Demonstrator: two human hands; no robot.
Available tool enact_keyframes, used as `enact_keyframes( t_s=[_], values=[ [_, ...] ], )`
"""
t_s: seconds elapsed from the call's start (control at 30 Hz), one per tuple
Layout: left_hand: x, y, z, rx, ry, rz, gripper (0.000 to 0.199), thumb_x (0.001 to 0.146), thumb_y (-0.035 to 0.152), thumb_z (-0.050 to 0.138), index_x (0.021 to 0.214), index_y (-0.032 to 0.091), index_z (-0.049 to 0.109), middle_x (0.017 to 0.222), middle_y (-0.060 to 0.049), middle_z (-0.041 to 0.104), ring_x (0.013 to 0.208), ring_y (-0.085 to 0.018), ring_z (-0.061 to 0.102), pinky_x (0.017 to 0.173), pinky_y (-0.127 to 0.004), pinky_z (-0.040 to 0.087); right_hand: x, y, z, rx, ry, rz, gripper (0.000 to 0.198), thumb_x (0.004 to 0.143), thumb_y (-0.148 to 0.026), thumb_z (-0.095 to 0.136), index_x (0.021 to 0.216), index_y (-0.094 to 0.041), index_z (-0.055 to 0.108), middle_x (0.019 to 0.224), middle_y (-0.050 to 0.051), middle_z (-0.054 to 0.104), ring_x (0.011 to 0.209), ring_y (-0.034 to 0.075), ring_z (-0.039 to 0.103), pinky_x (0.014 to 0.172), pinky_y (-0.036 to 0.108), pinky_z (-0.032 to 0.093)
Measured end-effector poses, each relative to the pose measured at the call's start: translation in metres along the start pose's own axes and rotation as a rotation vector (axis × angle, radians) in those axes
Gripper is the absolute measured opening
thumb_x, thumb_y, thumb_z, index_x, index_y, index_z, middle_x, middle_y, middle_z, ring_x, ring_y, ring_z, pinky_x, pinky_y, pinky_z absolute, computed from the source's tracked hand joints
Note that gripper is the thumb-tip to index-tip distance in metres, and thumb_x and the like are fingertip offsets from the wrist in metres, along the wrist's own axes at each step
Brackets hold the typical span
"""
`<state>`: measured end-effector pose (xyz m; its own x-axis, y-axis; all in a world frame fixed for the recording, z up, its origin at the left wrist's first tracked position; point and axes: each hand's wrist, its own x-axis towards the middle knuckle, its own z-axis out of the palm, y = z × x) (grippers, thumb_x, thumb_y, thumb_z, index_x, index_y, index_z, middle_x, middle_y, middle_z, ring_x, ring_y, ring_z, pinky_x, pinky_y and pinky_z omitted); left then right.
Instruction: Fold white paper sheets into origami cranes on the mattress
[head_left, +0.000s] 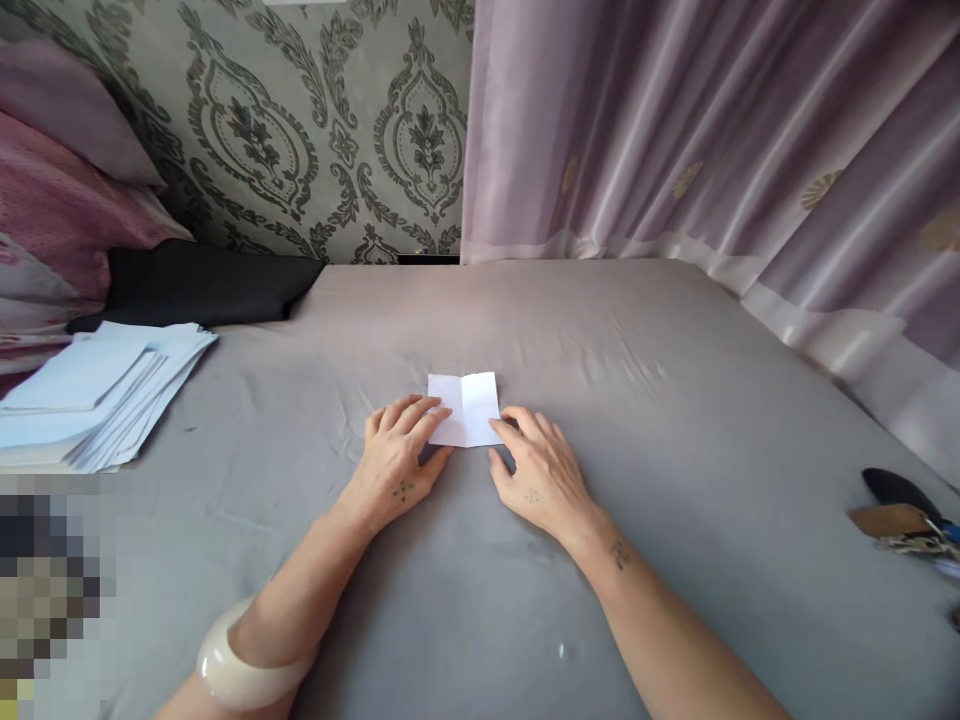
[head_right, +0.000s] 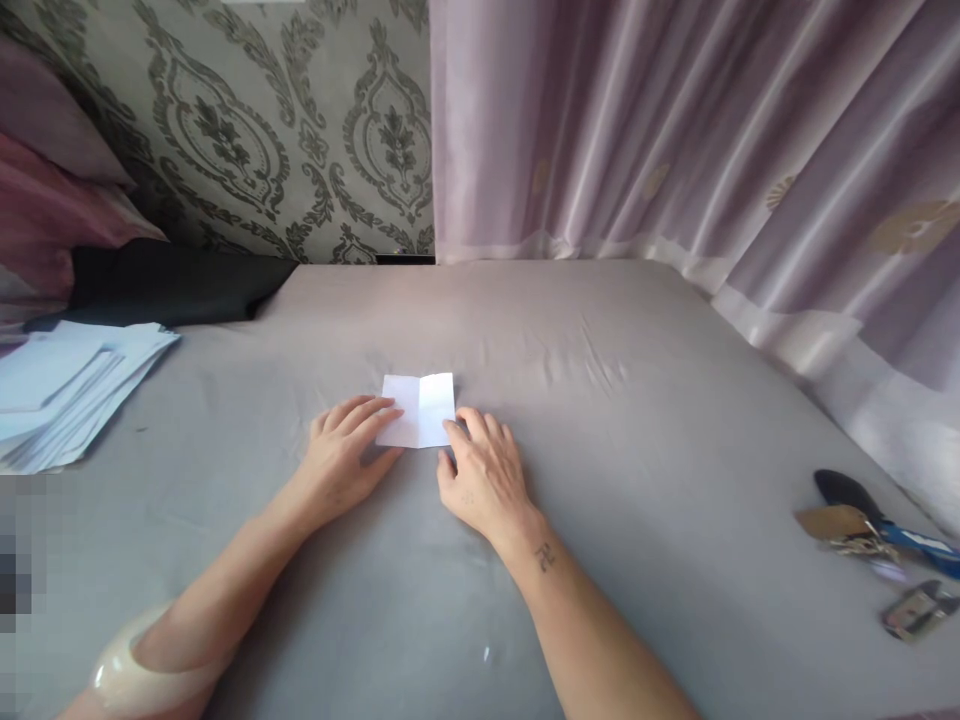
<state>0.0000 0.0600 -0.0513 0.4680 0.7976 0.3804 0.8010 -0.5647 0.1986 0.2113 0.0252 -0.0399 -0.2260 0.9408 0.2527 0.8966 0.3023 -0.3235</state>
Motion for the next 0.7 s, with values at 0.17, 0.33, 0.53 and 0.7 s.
enact_keyframes(
  t_s=[0.17, 0.33, 0.53, 0.7],
  values=[
    [0.005, 0.004, 0.003, 0.088, 0.048, 0.161, 0.027, 0.094, 0.012, 0.045, 0.108, 0.026, 0.064, 0.120, -0.004, 0.068, 0.124, -0.030, 0.050, 0.100, -0.050, 0.027, 0.002, 0.001, 0.002, -0.034, 0.003, -0.011, 0.029, 0.090, -0.023, 0.052, 0.117, -0.020, 0.062, 0.117, 0.009, 0.061, 0.097, 0.026, 0.055, 0.083, 0.041, 0.044],
    [0.007, 0.009, 0.002, 0.051, 0.007, 0.232, 0.027, 0.097, 0.012, 0.042, 0.102, 0.025, 0.065, 0.108, -0.001, 0.073, 0.117, -0.026, 0.056, 0.103, -0.050, 0.022, -0.001, -0.002, 0.001, -0.067, 0.017, -0.032, 0.022, 0.092, -0.019, 0.050, 0.105, -0.024, 0.067, 0.113, 0.007, 0.064, 0.091, 0.023, 0.056, 0.078, 0.037, 0.044],
    [0.006, 0.017, -0.002, 0.031, 0.002, 0.195, 0.019, 0.098, 0.020, 0.045, 0.099, 0.023, 0.064, 0.104, -0.002, 0.073, 0.105, -0.022, 0.061, 0.102, -0.047, 0.024, -0.003, -0.005, -0.001, -0.020, 0.002, -0.020, 0.022, 0.092, -0.017, 0.050, 0.100, -0.022, 0.070, 0.113, 0.005, 0.064, 0.095, 0.021, 0.056, 0.081, 0.035, 0.045],
    [0.009, 0.026, -0.001, 0.023, -0.034, 0.223, 0.019, 0.098, 0.020, 0.045, 0.097, 0.021, 0.064, 0.098, -0.003, 0.072, 0.098, -0.020, 0.062, 0.098, -0.045, 0.027, 0.000, -0.004, -0.003, 0.043, -0.022, 0.013, 0.017, 0.090, -0.019, 0.056, 0.098, -0.022, 0.071, 0.103, 0.005, 0.064, 0.094, 0.020, 0.057, 0.082, 0.033, 0.045]
  ],
)
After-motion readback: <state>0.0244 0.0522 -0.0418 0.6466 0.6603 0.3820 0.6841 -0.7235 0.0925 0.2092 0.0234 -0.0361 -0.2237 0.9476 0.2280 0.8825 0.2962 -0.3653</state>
